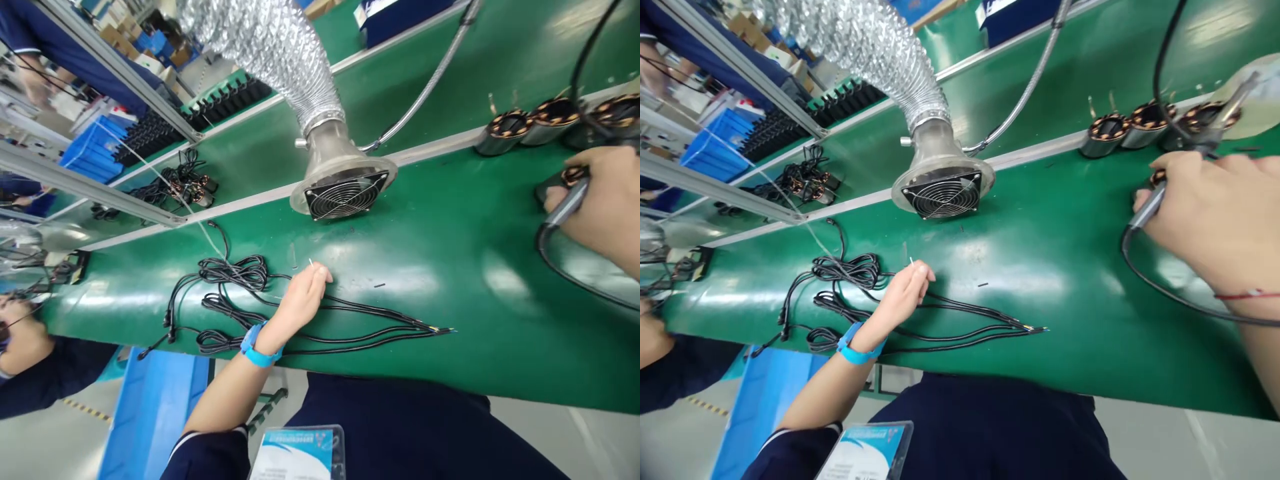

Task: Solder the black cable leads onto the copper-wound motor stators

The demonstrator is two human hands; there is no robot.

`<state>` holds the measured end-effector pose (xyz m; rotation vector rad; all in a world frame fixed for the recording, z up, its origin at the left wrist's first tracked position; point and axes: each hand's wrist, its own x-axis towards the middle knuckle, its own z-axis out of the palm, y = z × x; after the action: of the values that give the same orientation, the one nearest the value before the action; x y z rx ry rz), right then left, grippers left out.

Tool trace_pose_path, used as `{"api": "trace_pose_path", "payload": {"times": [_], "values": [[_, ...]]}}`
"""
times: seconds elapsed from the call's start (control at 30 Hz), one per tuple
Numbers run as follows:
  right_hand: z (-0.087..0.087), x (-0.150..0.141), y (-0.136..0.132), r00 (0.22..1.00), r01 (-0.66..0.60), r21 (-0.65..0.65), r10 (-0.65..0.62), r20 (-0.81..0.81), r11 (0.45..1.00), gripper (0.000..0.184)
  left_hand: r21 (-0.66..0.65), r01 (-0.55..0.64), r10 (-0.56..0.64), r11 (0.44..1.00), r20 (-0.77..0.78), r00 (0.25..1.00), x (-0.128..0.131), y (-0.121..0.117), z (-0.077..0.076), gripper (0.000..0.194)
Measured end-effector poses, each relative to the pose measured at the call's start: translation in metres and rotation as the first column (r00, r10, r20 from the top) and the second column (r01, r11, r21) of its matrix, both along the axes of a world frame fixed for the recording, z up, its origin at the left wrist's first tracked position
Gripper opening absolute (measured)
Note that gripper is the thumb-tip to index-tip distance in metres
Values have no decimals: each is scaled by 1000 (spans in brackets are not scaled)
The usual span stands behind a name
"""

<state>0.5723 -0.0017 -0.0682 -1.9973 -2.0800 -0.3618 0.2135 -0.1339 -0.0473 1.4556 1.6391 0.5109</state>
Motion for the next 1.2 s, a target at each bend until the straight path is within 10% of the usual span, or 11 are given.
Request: {"api": "trace_pose_path", "payload": {"times": [0.13,0.3,0.57,0.73,0.87,1.03,1.2], "values": [[12,-51,-50,983,-178,3,178,-48,984,57,-23,194,-195,981,-140,971,2,6,4,27],[23,-89,-80,714,-646,209,678,-176,735,30,-51,394,-392,918,-281,876,22,21,0,18],[14,-88,-64,697,-675,141,689,-199,724,37,-83,566,-538,820,-447,714,53,32,-8,22],[8,-84,-71,754,-501,212,544,-370,839,33,101,405,-350,909,-346,871,36,55,21,10],[0,-77,-68,731,-386,307,491,-474,870,26,251,431,-358,867,-289,888,72,79,39,10],[-6,-70,-63,618,-363,411,547,-565,836,24,302,430,-378,851,-217,900,120,107,31,24],[-13,-80,-64,641,-511,331,608,-468,793,21,174,192,-216,966,135,967,77,102,15,25]]}}
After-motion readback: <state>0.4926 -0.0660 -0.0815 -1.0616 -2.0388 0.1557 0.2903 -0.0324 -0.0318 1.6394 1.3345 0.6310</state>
